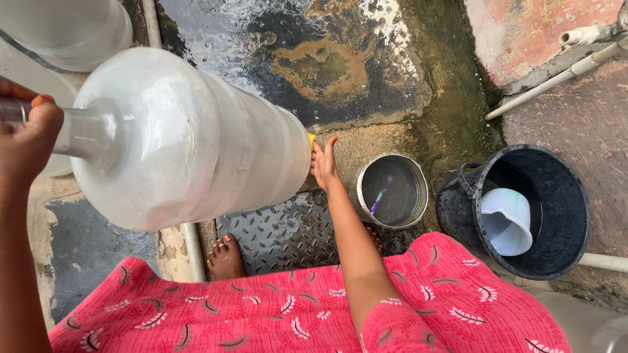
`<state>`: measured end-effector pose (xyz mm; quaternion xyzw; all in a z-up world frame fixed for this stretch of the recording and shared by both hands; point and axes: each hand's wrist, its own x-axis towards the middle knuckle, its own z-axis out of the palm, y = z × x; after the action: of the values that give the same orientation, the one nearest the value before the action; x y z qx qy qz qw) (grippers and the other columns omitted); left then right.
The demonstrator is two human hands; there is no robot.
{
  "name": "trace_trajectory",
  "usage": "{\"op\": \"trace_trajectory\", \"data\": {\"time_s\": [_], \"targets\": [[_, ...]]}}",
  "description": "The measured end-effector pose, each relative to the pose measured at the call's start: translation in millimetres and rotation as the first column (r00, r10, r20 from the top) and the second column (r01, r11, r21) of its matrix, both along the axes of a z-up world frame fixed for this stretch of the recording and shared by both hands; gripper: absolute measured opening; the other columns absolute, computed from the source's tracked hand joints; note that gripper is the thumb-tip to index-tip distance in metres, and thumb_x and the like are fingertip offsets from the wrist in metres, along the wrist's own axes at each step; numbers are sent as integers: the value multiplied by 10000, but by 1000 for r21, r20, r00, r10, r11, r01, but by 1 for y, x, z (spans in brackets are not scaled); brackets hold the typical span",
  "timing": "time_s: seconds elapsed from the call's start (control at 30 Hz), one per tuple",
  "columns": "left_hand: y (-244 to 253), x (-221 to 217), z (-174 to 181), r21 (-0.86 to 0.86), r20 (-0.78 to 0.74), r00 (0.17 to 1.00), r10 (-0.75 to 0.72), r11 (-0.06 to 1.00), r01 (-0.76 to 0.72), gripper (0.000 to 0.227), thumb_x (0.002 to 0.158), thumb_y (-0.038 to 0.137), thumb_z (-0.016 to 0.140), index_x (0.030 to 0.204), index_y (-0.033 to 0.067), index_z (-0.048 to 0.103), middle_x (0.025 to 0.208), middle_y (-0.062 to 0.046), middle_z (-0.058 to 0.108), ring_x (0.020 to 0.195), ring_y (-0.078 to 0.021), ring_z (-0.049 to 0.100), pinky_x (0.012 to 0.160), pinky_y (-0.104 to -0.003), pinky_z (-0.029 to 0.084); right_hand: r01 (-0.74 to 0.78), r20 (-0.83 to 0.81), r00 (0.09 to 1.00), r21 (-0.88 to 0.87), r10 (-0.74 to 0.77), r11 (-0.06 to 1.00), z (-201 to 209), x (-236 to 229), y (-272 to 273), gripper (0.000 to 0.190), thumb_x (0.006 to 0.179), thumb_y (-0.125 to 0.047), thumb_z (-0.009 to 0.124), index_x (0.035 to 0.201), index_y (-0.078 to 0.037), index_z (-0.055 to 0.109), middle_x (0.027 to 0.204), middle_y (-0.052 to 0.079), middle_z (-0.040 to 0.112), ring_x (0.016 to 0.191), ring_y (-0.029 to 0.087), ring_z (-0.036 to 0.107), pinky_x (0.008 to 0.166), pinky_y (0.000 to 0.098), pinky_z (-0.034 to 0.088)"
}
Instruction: The person washes the exterior of a large plastic water jug using a yellow sponge and soap, then fills a bucket and jug with water from an overhead pipe.
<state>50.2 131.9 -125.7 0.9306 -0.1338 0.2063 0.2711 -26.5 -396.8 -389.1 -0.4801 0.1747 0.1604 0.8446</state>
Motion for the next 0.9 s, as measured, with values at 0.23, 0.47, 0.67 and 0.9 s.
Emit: {"op": "trace_trajectory", "data": {"time_s": [0.23, 0.47, 0.67, 0.9], "targets": [[-9, 1, 9, 80, 11, 1000, 1, 997, -2, 54, 953, -27, 582, 995, -31, 616, 883, -187, 704, 810, -214, 735, 731, -309, 612, 400, -163, 892, -145, -421, 905, 15, -3, 39, 1136, 834, -899, 17, 1618, -112, 255, 1617, 233, 324, 1411, 353, 426, 1132, 582, 375], [-38, 6, 12, -28, 59, 998, -5, 1000, 6, 97, 977, -14, 554, 1064, -55, 556, 997, -218, 716, 906, -240, 768, 825, -322, 652, 580, 737, 676, -536, 6, 613, 215, -71, 174, 867, 1081, -716, -10, 1650, -110, 236, 1729, 147, 266, 1655, 323, 178, 1378, 539, 130], [-25, 17, -3, 5, 63, 998, 26, 1000, -27, 151, 982, -1, 548, 1122, -43, 585, 982, -215, 721, 900, -229, 778, 798, -302, 661, 587, 730, 646, -663, 224, 464, 200, -79, 178, 886, 1056, -717, -7, 1665, -96, 161, 1765, 149, 152, 1638, 294, 117, 1371, 536, 33], [17, 47, -36, 70, 44, 997, 62, 995, -65, 86, 920, -5, 576, 993, -6, 621, 865, -197, 708, 805, -225, 759, 735, -328, 647, 253, 5, 965, -263, -261, 931, 10, -46, 57, 1212, 785, -938, 50, 1576, -55, 304, 1571, 213, 376, 1428, 358, 375, 1145, 553, 301]]}}
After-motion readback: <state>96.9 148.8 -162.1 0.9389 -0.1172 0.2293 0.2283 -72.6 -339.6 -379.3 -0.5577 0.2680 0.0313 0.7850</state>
